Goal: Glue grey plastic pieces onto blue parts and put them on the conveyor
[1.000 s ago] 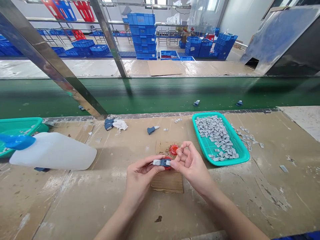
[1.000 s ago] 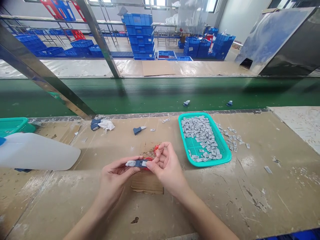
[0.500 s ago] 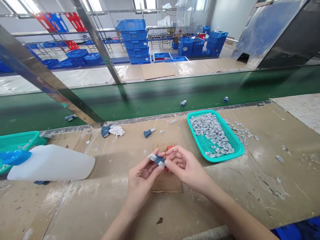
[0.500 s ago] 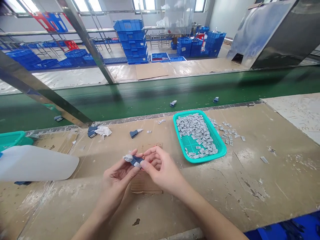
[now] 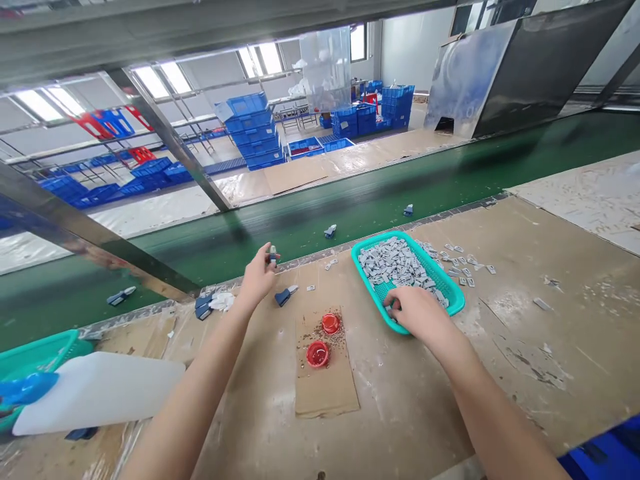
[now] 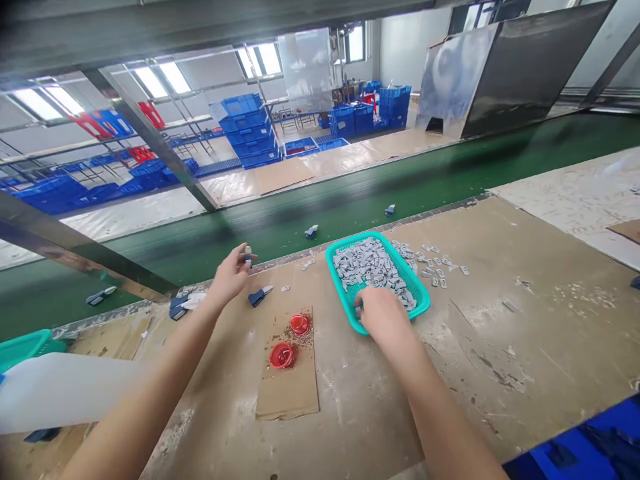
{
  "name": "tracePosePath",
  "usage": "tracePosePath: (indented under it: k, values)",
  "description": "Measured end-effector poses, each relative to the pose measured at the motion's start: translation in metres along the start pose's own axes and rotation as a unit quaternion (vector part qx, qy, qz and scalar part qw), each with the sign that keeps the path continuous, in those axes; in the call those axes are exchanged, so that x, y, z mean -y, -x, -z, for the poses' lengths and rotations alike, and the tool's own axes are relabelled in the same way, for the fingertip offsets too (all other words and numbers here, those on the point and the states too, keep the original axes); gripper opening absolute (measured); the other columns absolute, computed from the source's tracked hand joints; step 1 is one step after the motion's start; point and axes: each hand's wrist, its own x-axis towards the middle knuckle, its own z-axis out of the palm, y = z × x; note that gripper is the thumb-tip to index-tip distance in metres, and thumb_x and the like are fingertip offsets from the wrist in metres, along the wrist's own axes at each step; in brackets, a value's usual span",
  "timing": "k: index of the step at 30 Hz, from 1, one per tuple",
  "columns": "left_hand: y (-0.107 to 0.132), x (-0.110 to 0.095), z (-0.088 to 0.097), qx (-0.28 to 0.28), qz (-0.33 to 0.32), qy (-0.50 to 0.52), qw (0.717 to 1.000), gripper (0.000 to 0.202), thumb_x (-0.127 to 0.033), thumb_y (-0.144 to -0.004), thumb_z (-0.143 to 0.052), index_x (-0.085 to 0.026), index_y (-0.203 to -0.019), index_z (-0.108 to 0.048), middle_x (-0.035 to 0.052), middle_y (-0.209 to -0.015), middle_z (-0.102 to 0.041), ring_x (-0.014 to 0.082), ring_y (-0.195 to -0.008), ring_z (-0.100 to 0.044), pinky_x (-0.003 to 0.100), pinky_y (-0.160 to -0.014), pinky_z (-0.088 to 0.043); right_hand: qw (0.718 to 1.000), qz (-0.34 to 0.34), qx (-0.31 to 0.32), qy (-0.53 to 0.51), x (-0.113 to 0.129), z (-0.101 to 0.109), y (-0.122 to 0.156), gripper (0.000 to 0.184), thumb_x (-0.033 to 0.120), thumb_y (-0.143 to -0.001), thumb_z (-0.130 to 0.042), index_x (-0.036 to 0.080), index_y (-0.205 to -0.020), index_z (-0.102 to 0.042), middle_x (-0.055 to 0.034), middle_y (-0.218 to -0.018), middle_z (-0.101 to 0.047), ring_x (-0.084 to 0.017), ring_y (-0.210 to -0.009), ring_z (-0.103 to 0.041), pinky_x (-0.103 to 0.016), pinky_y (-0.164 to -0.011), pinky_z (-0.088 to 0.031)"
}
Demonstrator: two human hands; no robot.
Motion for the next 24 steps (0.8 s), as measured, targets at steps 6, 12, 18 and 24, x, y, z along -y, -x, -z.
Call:
tracePosePath:
  k: [6, 12, 18, 24]
  values:
    - [-0.04, 0.007, -0.021, 0.011, 0.007, -0.108, 0.994, 0.056, -0.012, -0.079, -0.049, -0.012, -0.135, -0.039, 0.0182, -0.108, -0.066, 0.0321, -0.102, -0.058, 0.043, -0.086, -0.041, 0.999, 0.008, -0.039, -0.006, 0.003, 0.001, 0.001, 0.012, 0.013, -0.081, -0.055, 0.017, -0.089, -0.064, -0.0107, -0.089, -0.068, -0.025, -0.085, -0.062, -0.029, -0.064, -0.038]
    - [-0.023, 0.016, -0.008, -0.065, 0.039, -0.165, 0.983, 0.055, -0.021, -0.086, -0.039, 0.005, -0.134, -0.031, 0.0318, -0.127, -0.047, 0.0388, -0.127, -0.033, 0.053, -0.101, -0.024, 0.972, 0.042, -0.102, -0.207, 0.016, 0.007, 0.008, 0.019, 0.023, -0.091, -0.044, 0.02, -0.1, -0.06, -0.0056, -0.091, -0.068, -0.021, -0.079, -0.063, -0.028, -0.064, -0.042]
    - [0.049, 0.007, 0.005, 0.048, -0.044, -0.134, 0.989, 0.038, -0.041, -0.082, -0.051, -0.016, -0.109, -0.061, 0.0135, -0.107, -0.062, 0.0288, -0.101, -0.056, 0.039, -0.089, -0.043, 0.887, 0.117, -0.01, -0.446, 0.052, -0.011, 0.021, 0.022, 0.032, -0.089, -0.051, 0.024, -0.104, -0.066, -0.0022, -0.085, -0.069, -0.018, -0.077, -0.064, -0.029, -0.068, -0.049]
    - [0.089, -0.002, 0.005, 0.096, -0.067, -0.1, 0.988, 0.03, -0.024, -0.082, -0.048, -0.018, -0.107, -0.063, 0.0099, -0.097, -0.062, 0.0267, -0.094, -0.059, 0.042, -0.084, -0.047, 0.874, 0.049, -0.008, -0.484, 0.077, -0.042, 0.027, 0.017, 0.034, -0.081, -0.063, 0.018, -0.078, -0.066, -0.0035, -0.072, -0.069, -0.018, -0.067, -0.064, -0.027, -0.06, -0.049]
